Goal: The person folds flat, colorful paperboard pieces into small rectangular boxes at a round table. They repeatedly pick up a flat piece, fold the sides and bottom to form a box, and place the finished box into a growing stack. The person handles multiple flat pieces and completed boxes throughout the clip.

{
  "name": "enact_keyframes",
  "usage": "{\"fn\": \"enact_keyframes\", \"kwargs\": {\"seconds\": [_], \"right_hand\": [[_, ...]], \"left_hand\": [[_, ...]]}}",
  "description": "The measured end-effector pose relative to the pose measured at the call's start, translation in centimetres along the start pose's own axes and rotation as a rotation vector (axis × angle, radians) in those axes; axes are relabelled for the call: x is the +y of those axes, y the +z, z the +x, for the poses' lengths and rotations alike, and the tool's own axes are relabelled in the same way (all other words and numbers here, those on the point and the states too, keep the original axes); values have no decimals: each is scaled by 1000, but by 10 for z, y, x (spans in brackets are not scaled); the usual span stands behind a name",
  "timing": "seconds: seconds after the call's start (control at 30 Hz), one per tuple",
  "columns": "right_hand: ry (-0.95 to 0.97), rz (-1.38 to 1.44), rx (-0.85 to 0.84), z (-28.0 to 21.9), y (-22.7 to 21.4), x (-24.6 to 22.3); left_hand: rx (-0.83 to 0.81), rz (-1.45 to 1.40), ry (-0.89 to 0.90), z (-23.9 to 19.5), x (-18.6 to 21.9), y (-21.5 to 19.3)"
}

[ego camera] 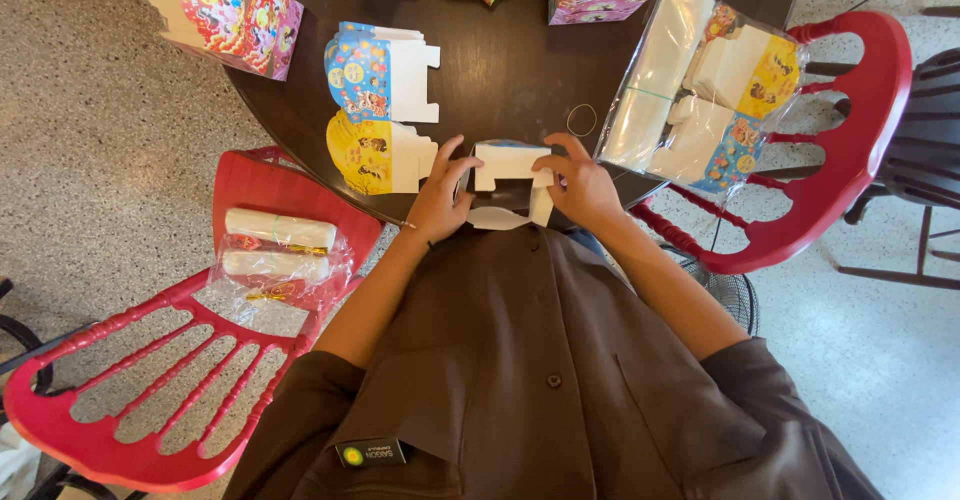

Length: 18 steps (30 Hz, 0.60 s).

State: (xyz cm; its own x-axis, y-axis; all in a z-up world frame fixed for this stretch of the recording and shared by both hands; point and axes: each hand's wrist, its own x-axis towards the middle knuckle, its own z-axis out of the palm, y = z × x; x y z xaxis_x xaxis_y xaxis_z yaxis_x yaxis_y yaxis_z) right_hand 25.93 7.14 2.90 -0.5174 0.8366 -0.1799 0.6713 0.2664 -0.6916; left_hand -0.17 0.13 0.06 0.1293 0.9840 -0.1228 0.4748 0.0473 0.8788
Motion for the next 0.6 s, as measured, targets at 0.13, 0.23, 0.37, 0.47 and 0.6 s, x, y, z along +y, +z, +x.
{"fn": "enact_keyframes", "kwargs": {"seconds": [0.13, 0.23, 0.37, 0.47, 0.6], "right_hand": [[-253, -9, -115, -6, -6, 7], [-277, 148, -97, -3, -5, 13], [200, 217, -223, 24, 8, 20], [169, 169, -265, 49, 13, 24], [163, 98, -372, 73, 13, 25]], "left_hand": [[-3, 163, -28, -7, 1, -4], [42, 241, 15, -3, -1, -4], [-111, 407, -63, 39, -5, -3], [-380, 368, -212, 83, -9, -6], [-578, 267, -145, 107, -17, -9]]}}
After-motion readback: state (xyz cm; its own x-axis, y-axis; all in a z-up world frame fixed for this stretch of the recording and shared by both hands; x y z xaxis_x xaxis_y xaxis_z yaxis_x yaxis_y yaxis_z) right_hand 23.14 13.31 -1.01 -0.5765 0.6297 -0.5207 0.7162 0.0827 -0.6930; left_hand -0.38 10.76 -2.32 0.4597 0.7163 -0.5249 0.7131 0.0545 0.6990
